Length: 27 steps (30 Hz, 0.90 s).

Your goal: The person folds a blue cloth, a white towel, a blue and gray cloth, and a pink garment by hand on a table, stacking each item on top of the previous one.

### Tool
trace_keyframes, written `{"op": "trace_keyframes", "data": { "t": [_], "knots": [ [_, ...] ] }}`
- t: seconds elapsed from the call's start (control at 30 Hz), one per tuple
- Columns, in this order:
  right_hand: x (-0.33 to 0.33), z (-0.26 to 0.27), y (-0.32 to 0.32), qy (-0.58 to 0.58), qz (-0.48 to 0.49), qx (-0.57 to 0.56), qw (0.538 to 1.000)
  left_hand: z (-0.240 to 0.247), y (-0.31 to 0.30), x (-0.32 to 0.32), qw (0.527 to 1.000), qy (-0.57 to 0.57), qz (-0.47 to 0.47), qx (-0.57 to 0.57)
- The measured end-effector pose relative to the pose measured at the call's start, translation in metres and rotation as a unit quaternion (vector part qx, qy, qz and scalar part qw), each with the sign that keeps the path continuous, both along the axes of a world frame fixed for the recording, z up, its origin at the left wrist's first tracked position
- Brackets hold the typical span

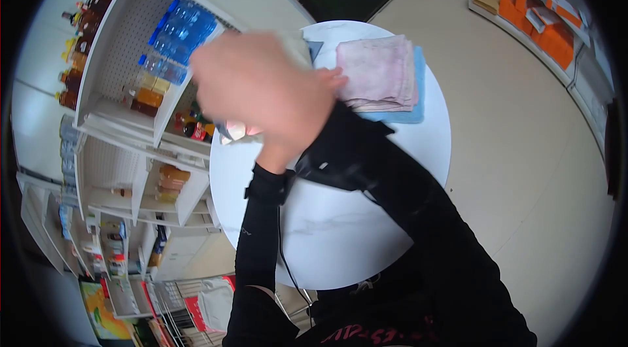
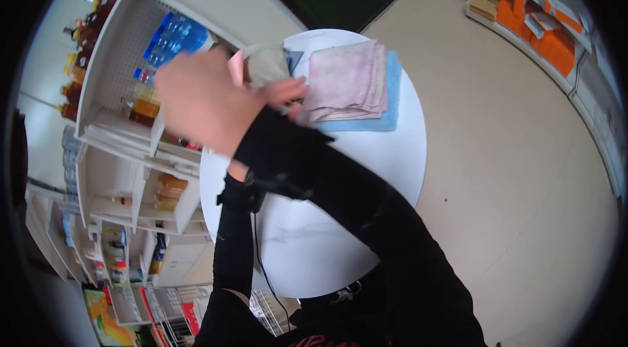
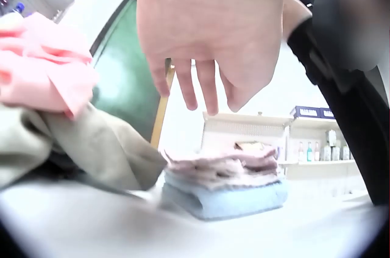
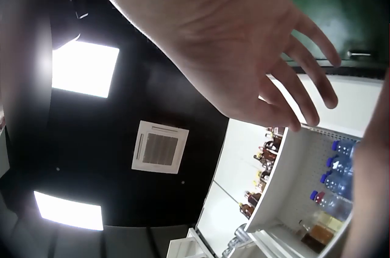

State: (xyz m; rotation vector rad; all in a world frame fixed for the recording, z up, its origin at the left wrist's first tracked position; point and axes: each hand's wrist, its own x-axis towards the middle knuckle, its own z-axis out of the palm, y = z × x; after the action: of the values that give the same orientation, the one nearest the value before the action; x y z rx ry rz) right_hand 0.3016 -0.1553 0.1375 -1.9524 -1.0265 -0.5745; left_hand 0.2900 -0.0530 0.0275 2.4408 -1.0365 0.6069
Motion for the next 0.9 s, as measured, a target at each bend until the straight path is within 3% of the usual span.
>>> {"op": "trace_keyframes", "data": {
  "t": [0.07, 0.1, 0.17, 0.23, 0.5, 0.6, 0.7, 0.83, 0.9],
  "knots": [
    [0.015, 0.010, -0.020, 0.077, -0.061, -0.001, 0.995, 0.018, 0.032, -0.010, 0.975, 0.070, 0.154, -0.143],
    [0.020, 0.011, -0.030, 0.083, -0.081, -0.008, 0.993, 0.029, 0.044, -0.011, 0.973, 0.067, 0.161, -0.148],
    [0.032, 0.006, -0.041, 0.085, -0.100, -0.020, 0.991, 0.057, 0.061, -0.005, 0.948, 0.124, 0.266, -0.122],
    [0.044, -0.003, -0.046, 0.068, -0.127, 0.053, 0.988, 0.052, 0.093, 0.003, 0.943, 0.125, 0.270, -0.151],
    [0.063, -0.018, -0.033, 0.069, -0.168, -0.007, 0.983, 0.060, 0.160, 0.010, 0.921, 0.060, 0.273, -0.270],
    [0.061, -0.021, -0.023, 0.076, -0.139, -0.037, 0.987, 0.052, 0.196, 0.004, 0.908, 0.019, 0.305, -0.288],
    [0.057, -0.019, -0.011, 0.083, -0.096, -0.064, 0.990, 0.024, 0.229, 0.005, 0.908, 0.060, 0.375, -0.175],
    [0.041, -0.008, 0.014, 0.106, -0.023, -0.094, 0.990, 0.033, 0.228, -0.005, 0.895, 0.180, 0.368, -0.179],
    [0.032, -0.005, 0.019, 0.134, 0.011, -0.091, 0.987, 0.049, 0.223, -0.018, 0.885, 0.145, 0.391, -0.208]
  ]
}}
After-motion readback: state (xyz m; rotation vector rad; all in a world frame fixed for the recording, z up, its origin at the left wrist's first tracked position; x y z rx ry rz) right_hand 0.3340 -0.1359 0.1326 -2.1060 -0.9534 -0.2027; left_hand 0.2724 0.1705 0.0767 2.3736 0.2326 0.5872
